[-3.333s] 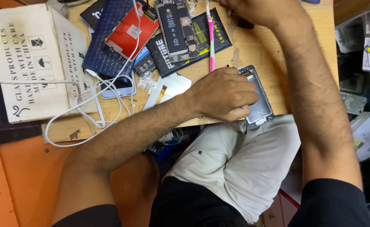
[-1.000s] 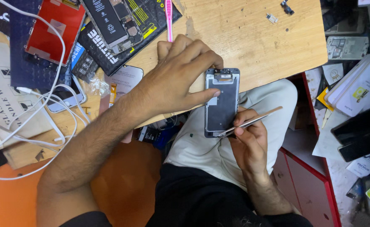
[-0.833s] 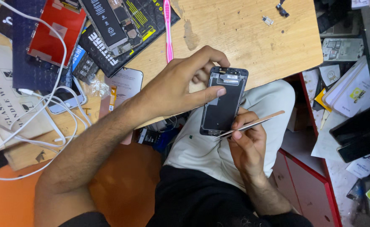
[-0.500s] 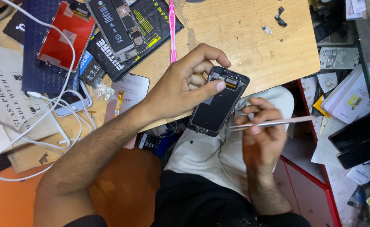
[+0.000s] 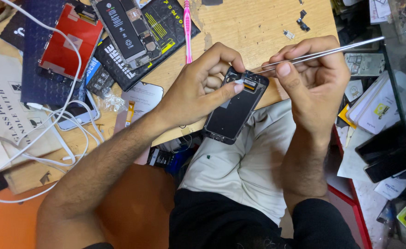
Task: The person disassembles a smartphone using a screwdriver and a metal prying tool. They remove screws, detach internal components, and place parts on the workbench.
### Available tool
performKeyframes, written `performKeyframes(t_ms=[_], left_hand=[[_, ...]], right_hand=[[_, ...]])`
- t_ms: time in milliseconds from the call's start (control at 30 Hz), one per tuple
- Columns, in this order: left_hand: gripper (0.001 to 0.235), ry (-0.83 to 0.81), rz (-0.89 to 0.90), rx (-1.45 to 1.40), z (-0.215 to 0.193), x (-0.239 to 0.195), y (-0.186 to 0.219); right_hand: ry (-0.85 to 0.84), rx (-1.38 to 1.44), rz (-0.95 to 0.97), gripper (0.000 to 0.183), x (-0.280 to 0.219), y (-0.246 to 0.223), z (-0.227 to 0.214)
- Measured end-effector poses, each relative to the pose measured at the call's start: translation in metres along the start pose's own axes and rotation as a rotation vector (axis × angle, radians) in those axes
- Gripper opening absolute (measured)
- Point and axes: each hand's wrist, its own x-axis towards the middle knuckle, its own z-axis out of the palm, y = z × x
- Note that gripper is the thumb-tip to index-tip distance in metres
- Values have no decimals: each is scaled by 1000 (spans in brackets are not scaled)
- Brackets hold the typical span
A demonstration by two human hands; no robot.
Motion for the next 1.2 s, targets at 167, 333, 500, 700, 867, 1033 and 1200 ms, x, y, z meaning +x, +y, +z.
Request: performKeyframes(t_ms=[167, 333, 500, 700, 867, 1033, 1200], left_hand=[[27, -5, -21, 32, -2, -1, -1], [27, -15, -20, -20, -1, 1, -1], [26, -33, -3, -10, -3, 3, 1], [27, -53, 23, 27, -7, 2, -8], [25, -77, 53, 49, -8, 1, -7], [24, -44, 74, 133, -6, 5, -7], [22, 10, -48, 300, -5, 1, -19]], right_hand=[[-7, -36, -3, 20, 3, 3, 1], [-36, -42, 21, 21, 4, 5, -1], [-62, -54, 32, 21, 6, 7, -4], [-66, -74, 72, 21, 1, 16, -12], [-96, -79, 68, 20, 4, 18, -14], [-139, -20, 83, 15, 3, 19, -19], [-240, -71, 133, 13, -6, 30, -24]])
